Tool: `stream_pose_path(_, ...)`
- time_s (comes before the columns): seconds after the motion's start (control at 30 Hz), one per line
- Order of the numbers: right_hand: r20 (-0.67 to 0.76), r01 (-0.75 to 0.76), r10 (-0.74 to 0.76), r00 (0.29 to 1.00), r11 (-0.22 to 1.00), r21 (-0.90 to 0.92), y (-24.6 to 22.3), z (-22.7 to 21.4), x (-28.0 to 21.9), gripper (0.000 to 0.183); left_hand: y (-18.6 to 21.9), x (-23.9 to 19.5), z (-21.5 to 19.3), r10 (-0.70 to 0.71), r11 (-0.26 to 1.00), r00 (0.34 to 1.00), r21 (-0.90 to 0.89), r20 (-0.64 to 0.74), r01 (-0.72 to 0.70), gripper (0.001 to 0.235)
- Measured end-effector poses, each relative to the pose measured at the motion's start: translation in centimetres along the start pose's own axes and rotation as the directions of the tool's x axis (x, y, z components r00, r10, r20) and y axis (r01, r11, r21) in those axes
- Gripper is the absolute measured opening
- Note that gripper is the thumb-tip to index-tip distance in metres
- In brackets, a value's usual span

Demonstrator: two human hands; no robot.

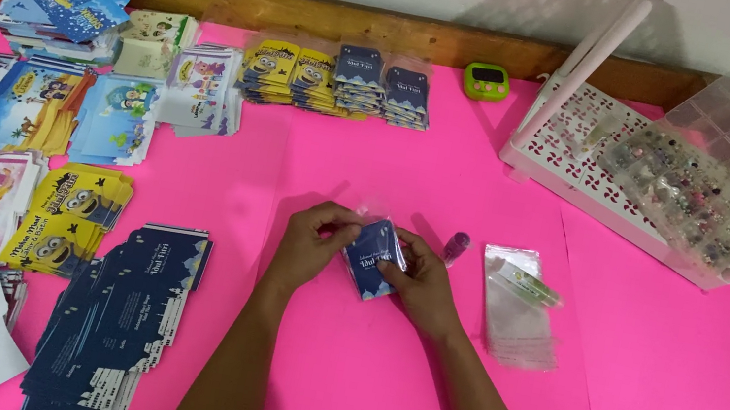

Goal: Packaging small cards into plastic sleeves and sealing them with an applicator

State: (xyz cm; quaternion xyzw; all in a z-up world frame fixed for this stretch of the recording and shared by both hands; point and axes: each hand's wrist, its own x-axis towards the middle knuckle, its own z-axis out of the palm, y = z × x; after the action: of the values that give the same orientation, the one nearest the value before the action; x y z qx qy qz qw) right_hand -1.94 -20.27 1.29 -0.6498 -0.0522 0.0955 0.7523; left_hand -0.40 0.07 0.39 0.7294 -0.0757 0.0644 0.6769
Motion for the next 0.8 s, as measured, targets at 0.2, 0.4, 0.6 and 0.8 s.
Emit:
stream_pose_path(0.2, 0.003, 0.000, 0.000, 1.000, 0.999, -0.041, 0.1, 0.0, 0.0, 0.056, 1.1, -0.2, 0.4, -0.011, 1.000, 0.999, 0.000, 0.040, 0.011, 0.020)
stream_pose_path(0.4, 0.002, 0.007, -0.007, 1.000, 0.999, -0.045, 0.2, -0.1, 0.1, 0.055, 0.1, 0.0, 0.4, -0.016, 1.000, 1.000, -0.027, 0.006, 0.016, 0.026)
stream_pose_path(0.6, 0.004, 0.015, -0.015, 1.000, 0.998, -0.055, 0.2, -0.1, -0.1, 0.054, -0.8, 0.1, 0.4, -0.007, 1.000, 1.000, 0.022, 0.025, 0.006, 0.024)
stream_pose_path(0.8, 0.003, 0.027, -0.026, 1.000, 0.999, -0.030, -0.1, 0.1, -0.2, 0.053, 0.1, -0.1, 0.3, -0.021, 1.000, 0.999, 0.018, 0.026, 0.021, 0.021)
